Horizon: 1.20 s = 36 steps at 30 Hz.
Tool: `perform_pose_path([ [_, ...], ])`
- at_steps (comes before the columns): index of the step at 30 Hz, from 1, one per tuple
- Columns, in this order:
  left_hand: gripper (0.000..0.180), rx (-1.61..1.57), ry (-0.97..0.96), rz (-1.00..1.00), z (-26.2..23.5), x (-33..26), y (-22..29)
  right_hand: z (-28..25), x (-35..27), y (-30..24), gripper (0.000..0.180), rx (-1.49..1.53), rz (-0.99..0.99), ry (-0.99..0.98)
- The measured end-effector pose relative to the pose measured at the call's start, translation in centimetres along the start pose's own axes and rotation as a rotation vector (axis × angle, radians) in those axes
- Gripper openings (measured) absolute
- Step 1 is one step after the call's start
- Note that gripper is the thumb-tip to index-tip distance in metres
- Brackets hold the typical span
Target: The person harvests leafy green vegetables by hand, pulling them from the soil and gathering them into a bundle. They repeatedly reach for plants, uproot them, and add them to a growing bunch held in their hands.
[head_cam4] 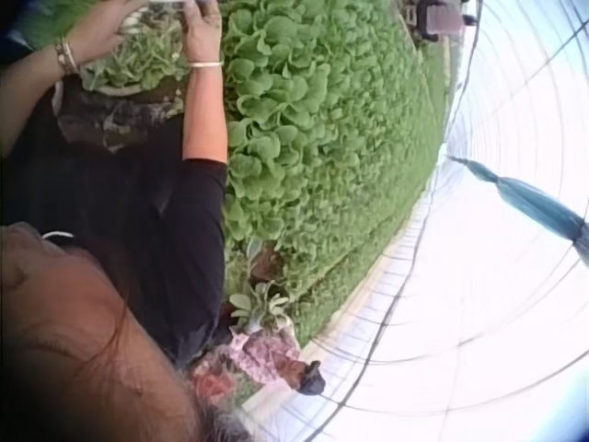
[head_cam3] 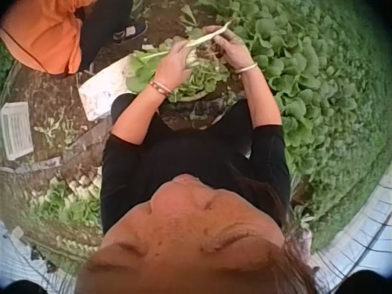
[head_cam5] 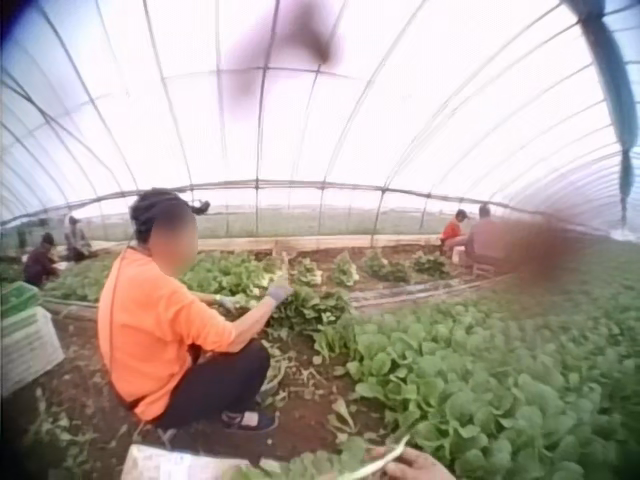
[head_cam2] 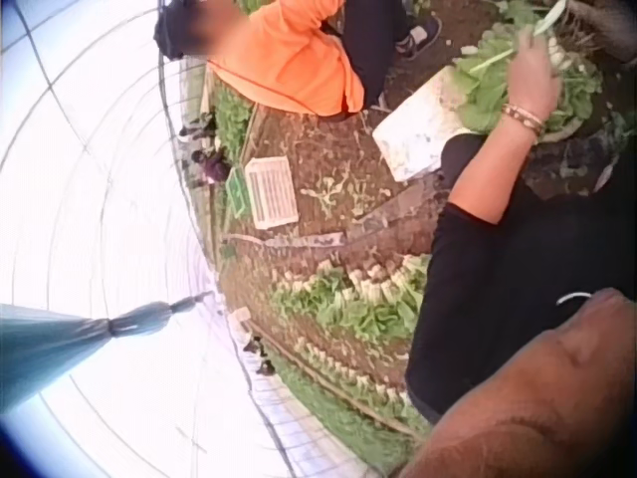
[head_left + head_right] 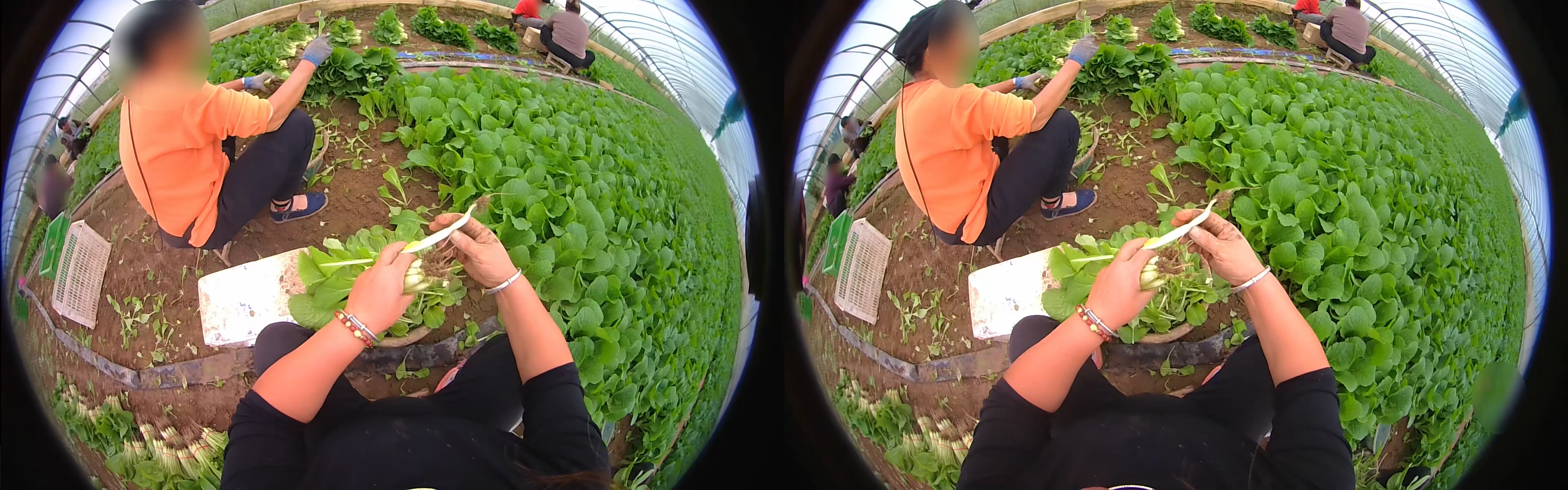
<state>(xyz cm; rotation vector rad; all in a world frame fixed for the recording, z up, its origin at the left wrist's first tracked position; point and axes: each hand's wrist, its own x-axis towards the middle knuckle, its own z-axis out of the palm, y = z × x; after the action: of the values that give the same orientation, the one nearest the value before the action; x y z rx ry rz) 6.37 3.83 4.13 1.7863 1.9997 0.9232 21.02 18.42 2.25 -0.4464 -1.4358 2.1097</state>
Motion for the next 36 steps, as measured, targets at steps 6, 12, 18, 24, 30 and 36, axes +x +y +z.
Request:
perform_pose_path([
  [6, 0.048, -0.326, 0.166, 0.086, 0.8, 0.9, -1.3, 0.3, -1.0, -3.5, 0.015, -0.733, -0.482, 0.344],
  [12, 0.041, -0.629, 0.069, -0.075, 1.6, 1.2, -0.3, 2.3, -3.2, -1.8, 0.022, -0.907, -0.47, 0.125],
  [18, 0.023, -0.832, -0.047, -0.107, 3.1, 0.7, 0.1, 3.6, -4.3, 1.5, 0.017, -0.614, -0.455, 0.174],
  [24, 0.027, -0.649, 0.03, -0.069, 3.9, 1.1, 1.7, 1.5, -6.0, -0.2, 0.022, -0.741, -0.414, 0.088],
  [30, 0.028, -0.283, 0.132, 0.234, 3.0, 0.2, 0.3, -7.5, -4.0, -3.3, 0.023, -0.713, -0.184, 0.313],
  [36, 0.021, -0.461, 0.104, -0.022, 2.6, 0.7, 1.7, -19.7, -5.8, 7.7, 0.02, -1.564, 0.435, 0.261],
])
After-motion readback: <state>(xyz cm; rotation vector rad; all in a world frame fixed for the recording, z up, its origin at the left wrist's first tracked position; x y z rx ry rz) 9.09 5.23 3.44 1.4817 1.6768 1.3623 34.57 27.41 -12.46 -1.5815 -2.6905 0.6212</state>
